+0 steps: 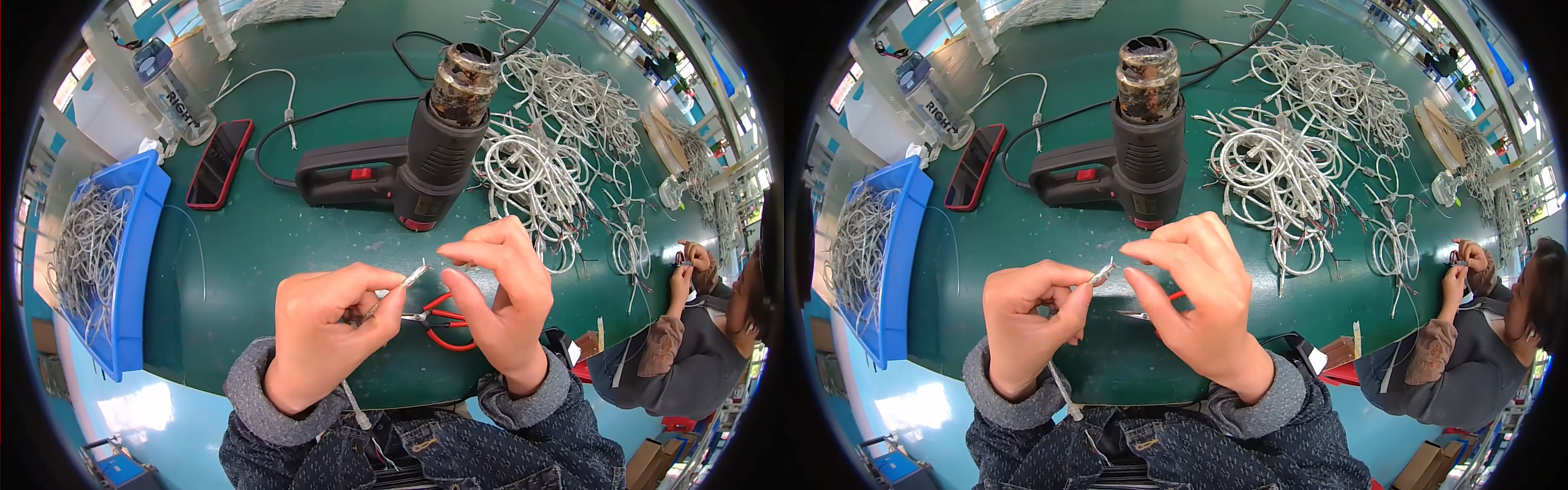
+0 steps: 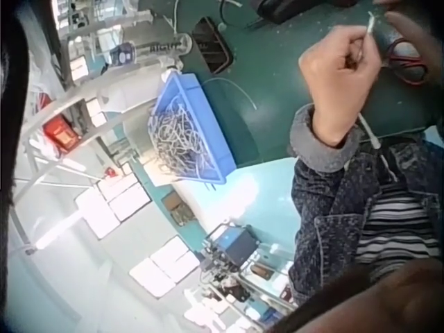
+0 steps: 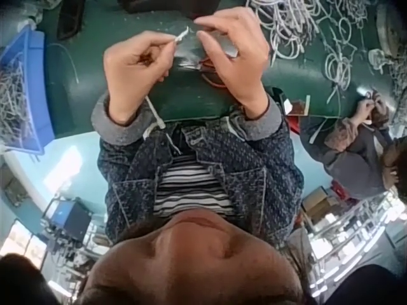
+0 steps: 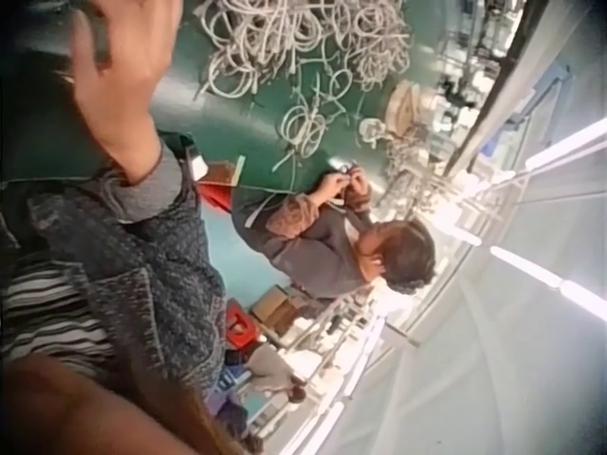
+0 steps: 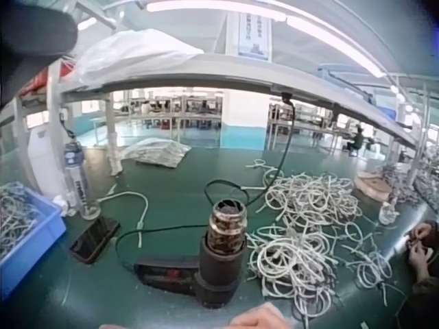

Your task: The person slides a plastic sleeve over a wire, twists the wire ends together, and heats the connection over a heat gun. They then trim the excess wire with shears and slide the sleeve back over the joint.

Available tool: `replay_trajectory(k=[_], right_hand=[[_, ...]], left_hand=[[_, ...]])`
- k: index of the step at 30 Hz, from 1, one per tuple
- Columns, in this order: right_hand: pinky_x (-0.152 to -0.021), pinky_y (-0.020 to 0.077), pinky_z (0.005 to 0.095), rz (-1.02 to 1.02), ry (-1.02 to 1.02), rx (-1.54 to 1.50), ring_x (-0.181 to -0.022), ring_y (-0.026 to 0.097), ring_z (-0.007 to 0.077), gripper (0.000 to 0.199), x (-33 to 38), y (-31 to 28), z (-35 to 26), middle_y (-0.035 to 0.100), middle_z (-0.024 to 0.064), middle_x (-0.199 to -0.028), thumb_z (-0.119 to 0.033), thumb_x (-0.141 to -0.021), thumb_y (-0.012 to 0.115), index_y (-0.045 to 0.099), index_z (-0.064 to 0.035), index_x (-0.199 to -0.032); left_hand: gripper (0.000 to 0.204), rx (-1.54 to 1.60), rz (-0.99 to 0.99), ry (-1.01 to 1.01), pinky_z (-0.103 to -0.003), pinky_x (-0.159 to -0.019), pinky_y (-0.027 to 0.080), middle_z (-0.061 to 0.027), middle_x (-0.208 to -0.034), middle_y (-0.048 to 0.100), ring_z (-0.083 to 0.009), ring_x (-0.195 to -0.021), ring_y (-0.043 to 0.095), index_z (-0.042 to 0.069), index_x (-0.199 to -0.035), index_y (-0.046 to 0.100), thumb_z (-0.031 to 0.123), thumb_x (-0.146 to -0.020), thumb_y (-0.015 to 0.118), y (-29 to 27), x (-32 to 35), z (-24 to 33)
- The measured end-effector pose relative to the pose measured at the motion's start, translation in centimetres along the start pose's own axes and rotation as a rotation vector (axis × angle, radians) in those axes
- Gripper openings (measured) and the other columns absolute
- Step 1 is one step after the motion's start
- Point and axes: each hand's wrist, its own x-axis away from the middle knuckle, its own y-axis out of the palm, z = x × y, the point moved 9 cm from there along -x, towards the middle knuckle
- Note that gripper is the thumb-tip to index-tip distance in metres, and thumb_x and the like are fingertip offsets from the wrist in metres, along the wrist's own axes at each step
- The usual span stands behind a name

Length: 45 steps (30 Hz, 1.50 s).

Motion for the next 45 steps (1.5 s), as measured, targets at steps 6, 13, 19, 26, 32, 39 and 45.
replay_trajectory(k=[6,13,19,26,32,39,45], right_hand=[[-0.056,0.0391,0.03,0.012,-0.136,0.09,-0.068,0.049,0.0211,0.025,-0.1,0.1,-1.1,0.054,0.0063,-0.076,0.006,-0.062,0.071,0.066,-0.0031,-0.084],[-0.06,0.0383,0.0296,-0.022,-0.135,0.123,-0.071,0.05,0.0201,0.025,0.0,0.5,-1.0,0.055,0.0047,-0.075,0.007,-0.061,0.071,0.065,-0.0041,-0.083],[-0.06,0.0387,0.0294,-0.071,-0.128,0.114,-0.071,0.051,0.0204,0.024,0.0,1.0,-0.9,0.055,0.0057,-0.076,0.006,-0.062,0.07,0.065,-0.0035,-0.082],[-0.062,0.0398,0.0284,-0.019,0.026,-0.029,-0.073,0.052,0.0192,0.021,0.0,-0.1,0.2,0.057,0.0077,-0.079,0.007,-0.066,0.068,0.065,-0.0018,-0.085],[-0.063,0.0396,0.0281,-0.059,0.005,-0.036,-0.074,0.052,0.0185,0.021,0.1,0.8,0.4,0.057,0.007,-0.079,0.007,-0.067,0.067,0.066,-0.0017,-0.086],[-0.062,0.0396,0.0288,-0.074,-0.032,0.021,-0.074,0.052,0.0194,0.022,-0.1,0.7,-0.2,0.057,0.0053,-0.078,0.005,-0.065,0.069,0.066,-0.0028,-0.085],[-0.062,0.0403,0.031,-0.058,-0.092,0.162,-0.074,0.051,0.0223,0.021,-0.1,1.0,-0.8,0.055,0.0058,-0.076,0.004,-0.062,0.072,0.064,-0.0033,-0.08]], left_hand=[[0.011,-0.055,0.031,0.019,-0.022,-0.04,0.032,-0.0022,-0.048,0.048,-0.0077,-0.041,0.044,0.004,-0.078,0.065,-0.002,-0.07,0.069,-0.1,0.0,0.2],[0.012,-0.121,0.015,0.062,-0.023,-0.04,0.032,-0.0027,-0.048,0.045,-0.0092,-0.04,0.043,0.004,-0.079,0.066,-0.001,-0.069,0.069,0.0,0.1,0.4],[0.008,-0.193,-0.055,0.176,-0.018,-0.04,0.037,-0.0018,-0.051,0.056,-0.0066,-0.041,0.053,-0.002,-0.079,0.064,-0.008,-0.074,0.062,0.5,-0.2,1.5],[0.007,-0.032,-0.052,0.078,-0.018,-0.039,0.037,-0.002,-0.052,0.056,-0.0055,-0.042,0.052,-0.004,-0.082,0.063,-0.007,-0.078,0.059,0.4,-0.1,0.8],[0.005,0.089,-0.04,-0.078,-0.02,-0.039,0.033,-0.0002,-0.044,0.048,-0.0048,-0.039,0.048,0.001,-0.08,0.064,-0.002,-0.076,0.065,0.4,0.0,-1.0],[0.005,0.055,-0.072,-0.056,-0.021,-0.039,0.033,-0.0006,-0.044,0.047,-0.005,-0.039,0.047,0.001,-0.079,0.063,-0.002,-0.075,0.065,0.8,-0.2,-0.6],[0.008,-0.06,-0.068,0.013,-0.023,-0.04,0.033,-0.0026,-0.046,0.046,-0.0085,-0.039,0.045,0.003,-0.078,0.063,0.0,-0.072,0.067,0.7,-0.1,-0.4]])
